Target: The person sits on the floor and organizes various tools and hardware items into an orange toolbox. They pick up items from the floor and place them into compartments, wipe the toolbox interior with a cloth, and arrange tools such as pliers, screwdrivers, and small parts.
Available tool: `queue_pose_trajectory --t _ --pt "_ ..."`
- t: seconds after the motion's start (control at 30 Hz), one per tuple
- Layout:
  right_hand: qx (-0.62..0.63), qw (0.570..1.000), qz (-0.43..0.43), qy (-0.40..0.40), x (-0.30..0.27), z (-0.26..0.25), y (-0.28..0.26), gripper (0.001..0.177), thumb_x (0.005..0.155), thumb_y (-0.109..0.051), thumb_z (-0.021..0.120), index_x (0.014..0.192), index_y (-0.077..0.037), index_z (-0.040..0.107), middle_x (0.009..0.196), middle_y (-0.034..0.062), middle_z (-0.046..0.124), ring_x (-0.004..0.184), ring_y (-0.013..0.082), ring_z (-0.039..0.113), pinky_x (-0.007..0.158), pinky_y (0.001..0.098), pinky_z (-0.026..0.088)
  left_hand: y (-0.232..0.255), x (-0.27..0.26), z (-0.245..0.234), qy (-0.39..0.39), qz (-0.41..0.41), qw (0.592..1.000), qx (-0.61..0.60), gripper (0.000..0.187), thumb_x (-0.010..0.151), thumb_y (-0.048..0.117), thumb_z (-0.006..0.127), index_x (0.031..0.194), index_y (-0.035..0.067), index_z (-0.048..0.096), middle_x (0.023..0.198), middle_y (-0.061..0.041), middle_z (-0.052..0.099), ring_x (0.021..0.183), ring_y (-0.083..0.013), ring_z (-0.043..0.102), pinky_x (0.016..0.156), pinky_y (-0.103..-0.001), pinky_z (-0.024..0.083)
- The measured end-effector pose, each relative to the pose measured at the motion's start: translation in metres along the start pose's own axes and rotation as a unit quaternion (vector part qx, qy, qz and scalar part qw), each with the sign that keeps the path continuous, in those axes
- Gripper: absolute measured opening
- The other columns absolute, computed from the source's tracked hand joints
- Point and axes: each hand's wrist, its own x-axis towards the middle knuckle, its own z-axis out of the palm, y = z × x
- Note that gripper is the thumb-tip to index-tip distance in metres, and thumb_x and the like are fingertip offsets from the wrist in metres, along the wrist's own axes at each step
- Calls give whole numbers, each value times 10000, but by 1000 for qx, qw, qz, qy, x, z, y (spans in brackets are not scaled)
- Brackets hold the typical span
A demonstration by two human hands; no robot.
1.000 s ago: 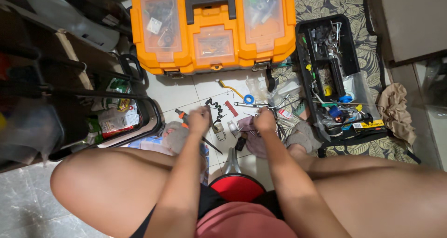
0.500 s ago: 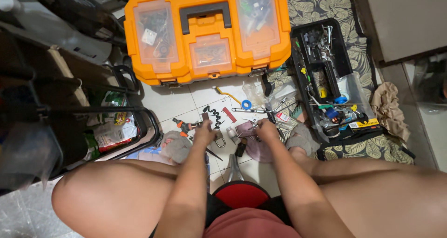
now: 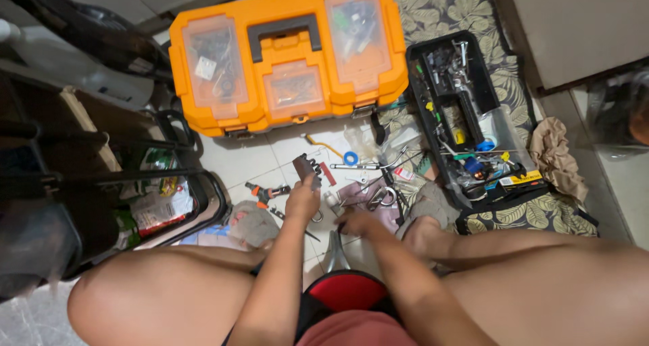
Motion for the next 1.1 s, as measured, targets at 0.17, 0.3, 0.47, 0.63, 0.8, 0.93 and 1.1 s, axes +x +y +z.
queue_pose_trajectory --t 0.17,0.3,0.47,0.63,0.8,0.93,1.1 --pt "-117 990 29 69 5 14 -17 283 953 -335 659 1113 -153 806 1339 219 601 1184 340 586 1030 428 465 10 -12 -10 7 64 995 -70 552 925 241 622 1463 211 500 1285 -204 625 1141 -393 646 994 -448 512" --pt "204 976 52 64 12 -30 6 213 893 -219 676 938 -34 770 1024 191 769 851 237 711 763 394 529 1 -4 -4 24 95 992 -84 525 946 228 613 1457 186 506 1284 -223 631 1151 -408 633 998 -452 504" --pt "341 914 -18 217 18 -102 37 130 967 -182 664 1016 -84 734 851 23 735 630 116 642 597 270 525 4 0 9 12 126 989 -76 545 927 221 640 1456 189 513 1279 -244 634 1184 -413 617 1016 -449 490" --pt "438 848 19 299 6 -110 53 161 948 -145 692 1094 -77 691 813 46 684 627 132 601 560 309 493 22 0 22 -36 122 988 -85 568 912 228 655 1461 213 512 1272 -211 647 1159 -373 647 1011 -424 504" --pt "399 860 13 318 0 -94 56 232 892 -136 747 1116 -81 719 865 49 632 664 153 617 552 302 522 32 3 43 -88 221 966 -97 612 912 202 694 1485 219 478 1339 -204 607 1239 -347 604 1069 -402 467" --pt "373 833 70 403 -4 -93 62 261 917 -170 703 1158 -72 676 939 69 643 768 180 631 651 326 526 35 4 61 -151 231 953 -124 745 871 108 659 1550 276 403 1526 -258 418 1396 -392 465 1147 -391 401" --pt "637 649 114 400 -16 -109 80 303 949 -213 647 1210 -61 621 1032 95 657 897 214 649 774 357 531 45 -2 64 -145 208 963 -95 803 846 123 672 1567 307 368 1643 -319 161 1478 -456 320 1175 -387 350"
